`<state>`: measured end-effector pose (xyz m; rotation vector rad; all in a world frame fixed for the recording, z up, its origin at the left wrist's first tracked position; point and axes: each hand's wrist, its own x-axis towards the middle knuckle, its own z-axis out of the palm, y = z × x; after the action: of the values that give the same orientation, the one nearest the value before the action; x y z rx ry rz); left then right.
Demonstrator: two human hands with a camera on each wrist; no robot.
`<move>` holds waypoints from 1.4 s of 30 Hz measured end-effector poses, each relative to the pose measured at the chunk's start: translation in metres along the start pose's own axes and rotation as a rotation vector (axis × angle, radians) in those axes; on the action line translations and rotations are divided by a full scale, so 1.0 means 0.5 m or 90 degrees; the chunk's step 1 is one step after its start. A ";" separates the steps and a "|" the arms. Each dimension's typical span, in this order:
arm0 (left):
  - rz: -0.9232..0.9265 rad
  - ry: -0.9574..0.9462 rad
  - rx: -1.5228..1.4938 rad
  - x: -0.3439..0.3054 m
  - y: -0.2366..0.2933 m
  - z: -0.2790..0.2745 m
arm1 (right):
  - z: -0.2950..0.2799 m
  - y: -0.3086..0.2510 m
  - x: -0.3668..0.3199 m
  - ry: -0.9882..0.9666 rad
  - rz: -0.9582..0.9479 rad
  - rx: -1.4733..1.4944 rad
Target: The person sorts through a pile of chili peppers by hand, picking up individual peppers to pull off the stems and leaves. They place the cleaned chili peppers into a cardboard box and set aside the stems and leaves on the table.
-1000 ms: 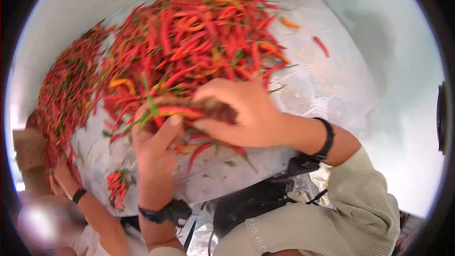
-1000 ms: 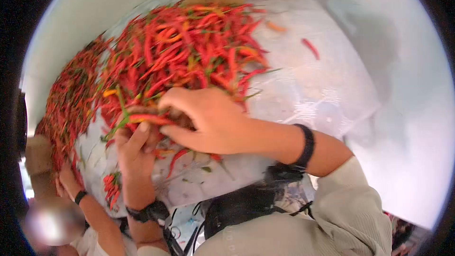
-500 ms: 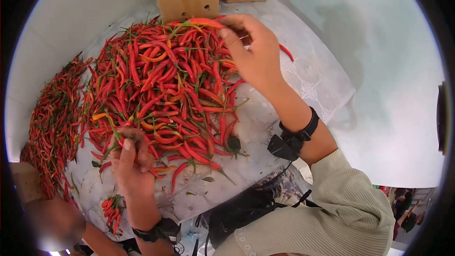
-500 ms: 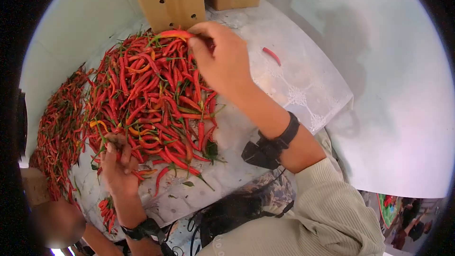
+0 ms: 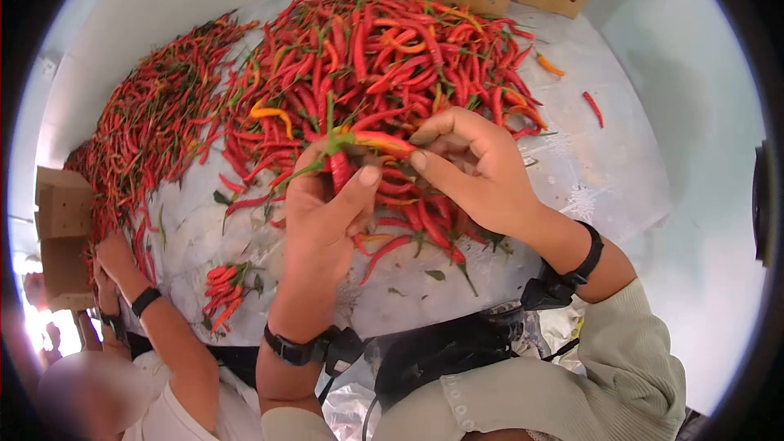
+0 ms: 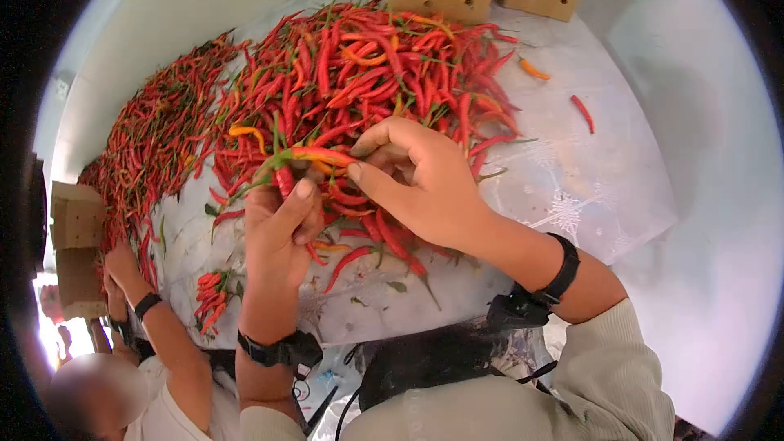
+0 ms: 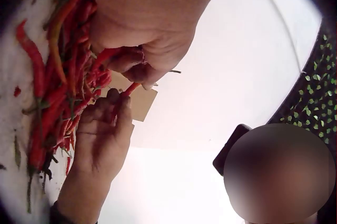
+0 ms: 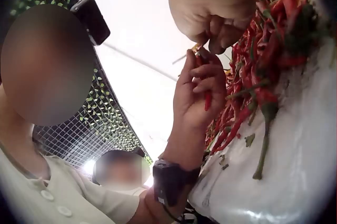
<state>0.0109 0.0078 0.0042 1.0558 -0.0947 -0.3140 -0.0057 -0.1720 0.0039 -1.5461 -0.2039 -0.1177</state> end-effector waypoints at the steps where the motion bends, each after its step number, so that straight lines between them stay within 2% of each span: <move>1: -0.004 -0.007 -0.002 0.000 -0.002 0.001 | 0.003 -0.001 -0.006 -0.020 0.006 -0.012; 3: 0.029 0.000 0.003 -0.002 0.000 0.010 | 0.003 -0.016 -0.016 -0.054 0.018 -0.040; 5: 0.024 -0.008 0.010 -0.001 -0.005 0.003 | 0.004 -0.006 -0.017 -0.101 -0.031 -0.043; 6: 0.035 -0.021 0.091 -0.004 -0.003 0.003 | 0.004 0.000 -0.019 -0.123 -0.053 -0.043; 9: 0.023 0.040 0.010 0.003 -0.006 -0.010 | -0.008 -0.014 -0.011 -0.147 -0.085 -0.190; 10: 0.006 0.054 -0.049 0.002 0.003 -0.011 | -0.009 -0.006 -0.008 -0.094 -0.129 -0.254; 13: 0.007 0.041 -0.208 0.013 0.015 -0.022 | -0.033 0.001 0.008 -0.040 -0.258 -0.517; 17: 0.011 -0.020 -0.274 0.009 0.020 -0.033 | -0.036 0.019 0.010 -0.064 -0.277 -0.588; 20: 0.009 -0.003 -0.255 0.008 0.025 -0.030 | -0.025 0.007 0.004 -0.143 -0.236 -0.591; 26: -0.024 -0.013 -0.222 0.010 0.026 -0.039 | -0.025 0.013 0.004 -0.165 -0.281 -0.599; 29: -0.052 0.008 -0.249 0.011 0.030 -0.034 | -0.027 0.023 0.008 -0.142 -0.278 -0.580; 32: -0.070 0.007 -0.261 0.011 0.033 -0.033 | -0.031 0.019 0.011 -0.040 -0.314 -0.557; 35: -0.050 -0.067 -0.286 0.010 0.026 -0.046 | -0.035 0.016 0.015 -0.005 -0.280 -0.437; 38: -0.056 -0.012 -0.235 0.009 0.031 -0.032 | -0.031 0.017 0.013 0.058 -0.240 -0.352; 42: -0.059 -0.015 -0.220 0.010 0.028 -0.034 | -0.033 0.010 0.012 0.088 -0.159 -0.332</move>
<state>0.0225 0.0270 0.0077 0.7149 -0.0107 -0.4109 0.0020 -0.1877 0.0003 -2.0161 -0.2703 -0.5056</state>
